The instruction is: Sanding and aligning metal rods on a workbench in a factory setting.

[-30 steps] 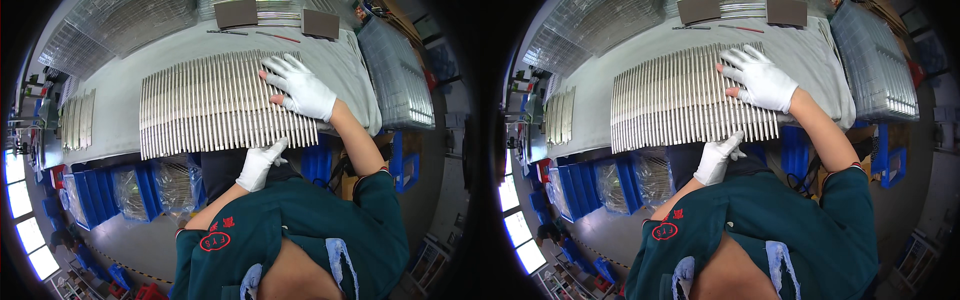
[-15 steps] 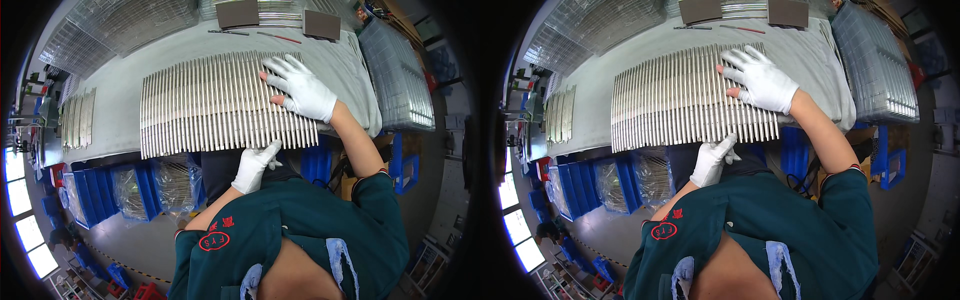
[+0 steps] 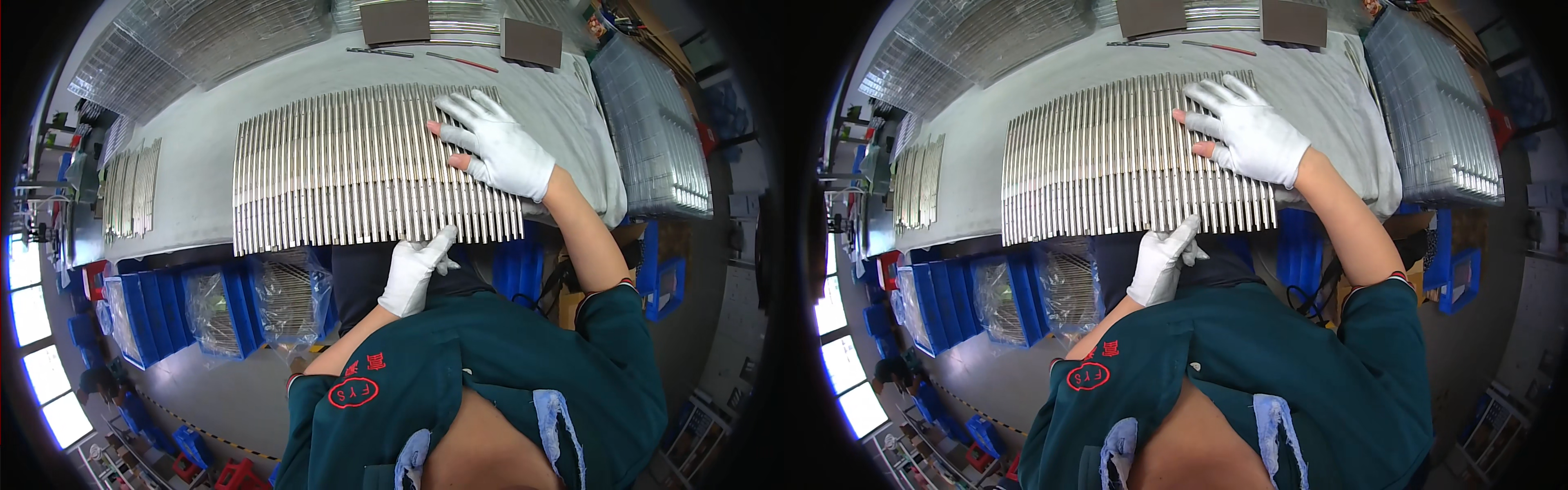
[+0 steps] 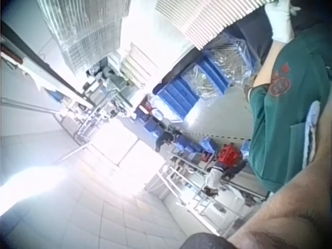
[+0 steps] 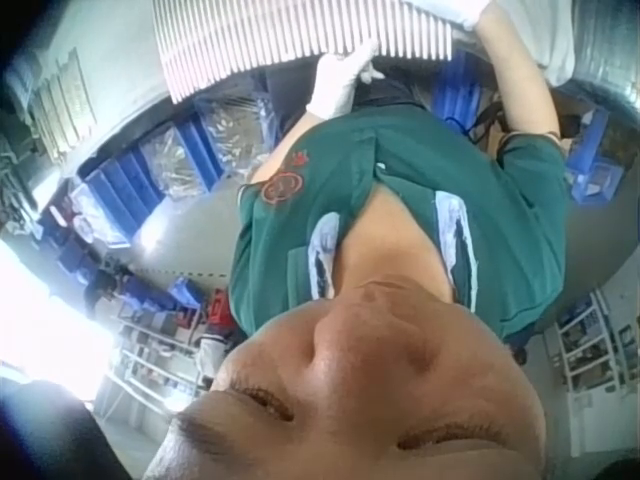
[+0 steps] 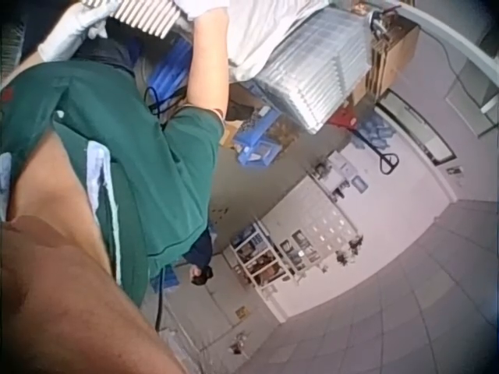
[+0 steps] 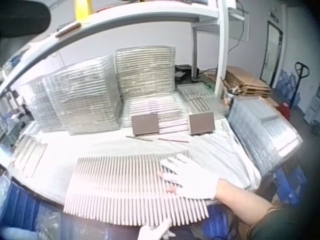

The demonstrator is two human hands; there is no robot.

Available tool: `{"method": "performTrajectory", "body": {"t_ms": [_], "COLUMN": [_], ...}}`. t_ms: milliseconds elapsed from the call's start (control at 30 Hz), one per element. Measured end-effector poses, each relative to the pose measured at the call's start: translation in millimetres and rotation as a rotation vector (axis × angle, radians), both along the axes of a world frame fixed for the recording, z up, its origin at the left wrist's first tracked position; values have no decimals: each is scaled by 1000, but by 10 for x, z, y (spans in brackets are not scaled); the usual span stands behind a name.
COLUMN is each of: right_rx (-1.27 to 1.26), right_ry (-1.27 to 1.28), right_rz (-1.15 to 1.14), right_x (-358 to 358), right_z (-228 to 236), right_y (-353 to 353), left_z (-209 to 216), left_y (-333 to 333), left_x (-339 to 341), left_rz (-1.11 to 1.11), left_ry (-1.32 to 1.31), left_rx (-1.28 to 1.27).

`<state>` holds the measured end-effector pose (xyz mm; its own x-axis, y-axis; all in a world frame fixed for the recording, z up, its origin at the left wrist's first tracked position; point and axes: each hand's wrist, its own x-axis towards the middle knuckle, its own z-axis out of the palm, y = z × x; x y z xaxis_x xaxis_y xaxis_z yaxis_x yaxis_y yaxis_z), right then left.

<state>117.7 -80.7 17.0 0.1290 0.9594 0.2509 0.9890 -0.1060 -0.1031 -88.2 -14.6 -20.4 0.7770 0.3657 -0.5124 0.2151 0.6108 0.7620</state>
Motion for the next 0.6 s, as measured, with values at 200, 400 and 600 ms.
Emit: {"method": "performTrajectory", "body": {"t_ms": [200,400,600], "right_rx": [-3,5,-1], "right_ry": [3,14,21], "right_rz": [11,40,37], "right_x": [-11,8,9], "right_z": [33,20,28], "right_y": [-1,7,3], "left_z": [16,47,-5], "left_y": [4,74,80], "left_x": [-8,-17,-70], "left_rz": [-12,39,4], "left_ry": [1,29,13], "left_rx": [33,-4,12]}}
